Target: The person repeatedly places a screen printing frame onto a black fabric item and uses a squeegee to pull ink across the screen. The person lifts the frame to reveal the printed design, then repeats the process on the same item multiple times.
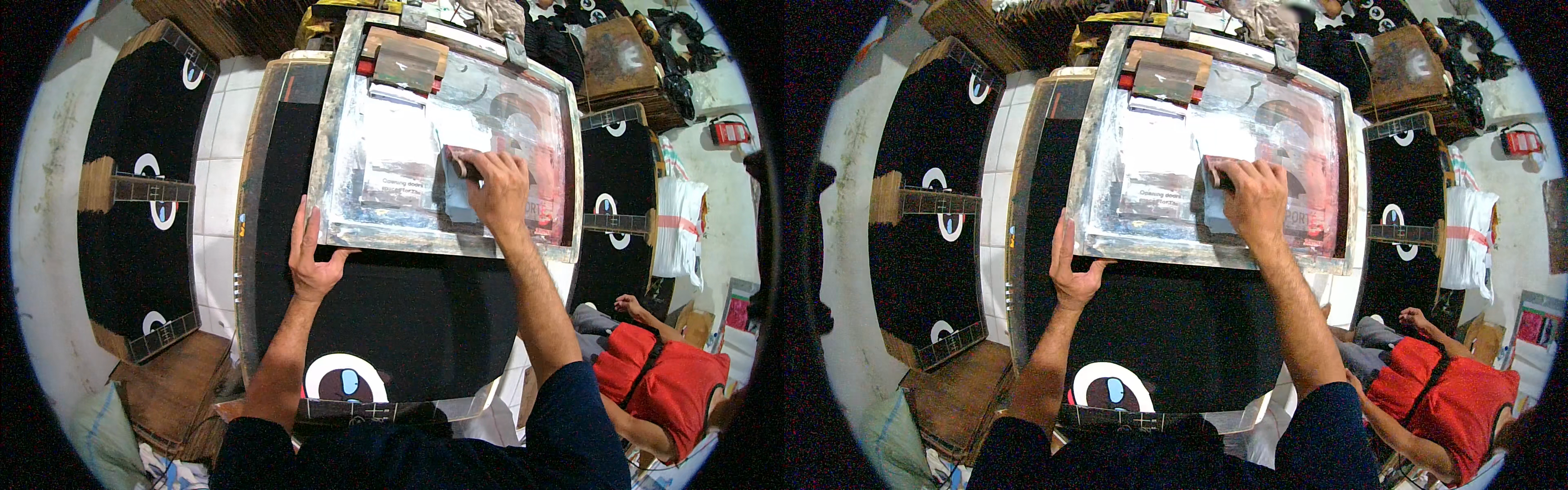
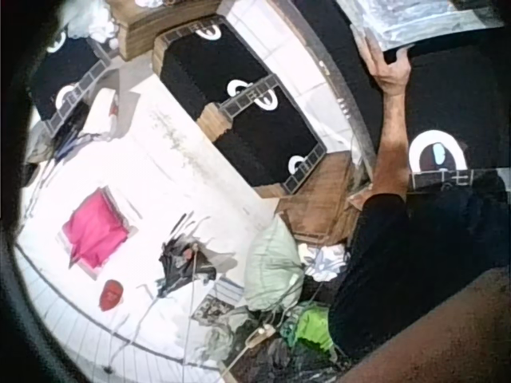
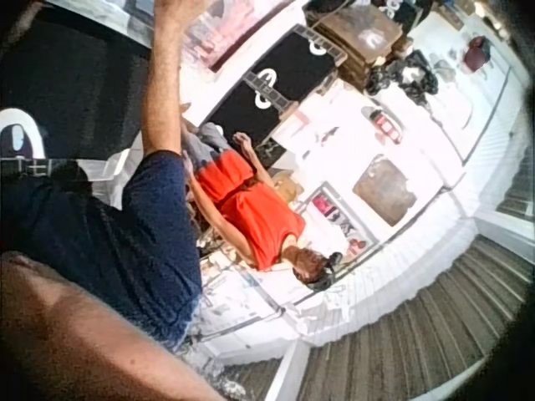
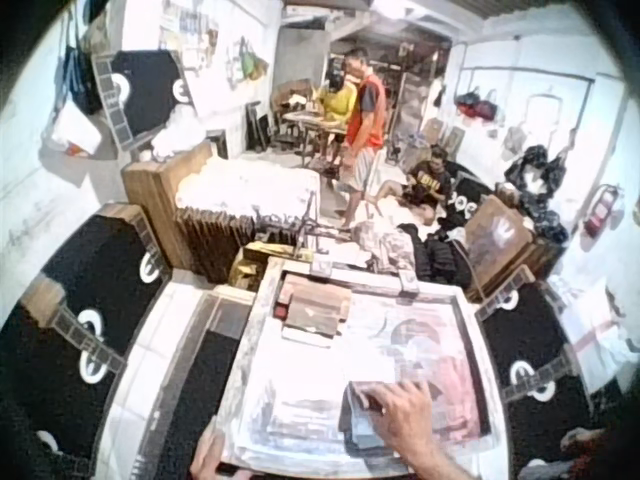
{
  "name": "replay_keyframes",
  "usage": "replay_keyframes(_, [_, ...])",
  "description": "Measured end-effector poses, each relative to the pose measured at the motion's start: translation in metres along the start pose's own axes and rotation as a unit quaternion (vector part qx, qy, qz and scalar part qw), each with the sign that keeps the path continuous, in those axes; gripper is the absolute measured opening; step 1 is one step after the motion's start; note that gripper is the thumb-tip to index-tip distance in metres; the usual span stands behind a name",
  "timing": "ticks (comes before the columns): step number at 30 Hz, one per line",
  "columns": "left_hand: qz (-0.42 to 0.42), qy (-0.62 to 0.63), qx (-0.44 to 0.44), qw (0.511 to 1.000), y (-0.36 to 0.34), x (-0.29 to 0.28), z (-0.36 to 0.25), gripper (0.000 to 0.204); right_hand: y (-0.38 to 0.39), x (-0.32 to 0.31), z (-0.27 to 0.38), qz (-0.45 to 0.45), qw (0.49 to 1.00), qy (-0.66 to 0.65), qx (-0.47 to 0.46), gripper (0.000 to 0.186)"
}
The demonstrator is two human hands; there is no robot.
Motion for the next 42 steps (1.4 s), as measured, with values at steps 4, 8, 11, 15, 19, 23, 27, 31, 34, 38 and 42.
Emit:
replay_keyframes(4, [-0.003, -0.012, 0.010, 1.000, 0.000, 0.000, 0.000, 0.096, 0.009, -0.019, 0.004, -0.051, 0.998, -0.005, 0.020, 0.037])
replay_keyframes(8, [-0.006, -0.008, 0.014, 1.000, 0.001, 0.000, 0.000, 0.095, 0.041, -0.043, 0.016, -0.069, 0.994, -0.037, 0.081, 0.037])
replay_keyframes(11, [-0.006, -0.011, 0.016, 1.000, 0.001, 0.001, -0.001, 0.094, 0.074, -0.044, 0.040, -0.070, 0.995, -0.031, 0.061, 0.033])
replay_keyframes(15, [-0.020, -0.002, 0.034, 0.999, -0.008, -0.009, -0.017, 0.097, 0.087, -0.044, 0.043, -0.073, 0.992, -0.071, 0.080, 0.037])
replay_keyframes(19, [-0.076, 0.020, 0.046, 0.996, -0.048, -0.038, -0.067, 0.098, 0.063, -0.092, 0.048, -0.140, 0.988, -0.037, 0.062, 0.028])
replay_keyframes(23, [-0.117, 0.084, 0.046, 0.988, -0.127, -0.073, -0.123, 0.098, -0.011, -0.169, 0.040, -0.224, 0.973, 0.056, 0.014, 0.027])
replay_keyframes(27, [-0.131, 0.104, 0.052, 0.985, -0.153, -0.130, -0.096, 0.087, -0.079, -0.226, 0.019, -0.221, 0.973, 0.056, 0.033, 0.042])
replay_keyframes(31, [-0.089, -0.011, -0.085, 0.992, -0.044, -0.193, 0.079, 0.052, -0.131, -0.263, 0.006, -0.196, 0.974, 0.078, 0.077, 0.063])
replay_keyframes(34, [0.179, -0.140, -0.374, 0.899, 0.153, -0.207, 0.221, 0.040, -0.152, -0.280, -0.003, -0.170, 0.975, 0.049, 0.135, 0.045])
replay_keyframes(38, [0.396, -0.137, -0.407, 0.812, 0.422, -0.195, 0.224, 0.037, -0.185, -0.289, -0.008, -0.138, 0.984, 0.078, 0.076, 0.055])
replay_keyframes(42, [0.188, -0.131, -0.414, 0.881, 0.518, -0.189, 0.169, 0.036, -0.197, -0.290, -0.025, -0.069, 0.988, 0.097, 0.100, 0.062])
Point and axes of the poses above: each hand's wrist, its own y-axis away from the middle knuckle, its own x-axis out of the palm, z = x × y, the point moved 5 cm from there along -y, towards the middle knuckle, and after that the axes turned 1 degree about x, right-handed, at the moved point
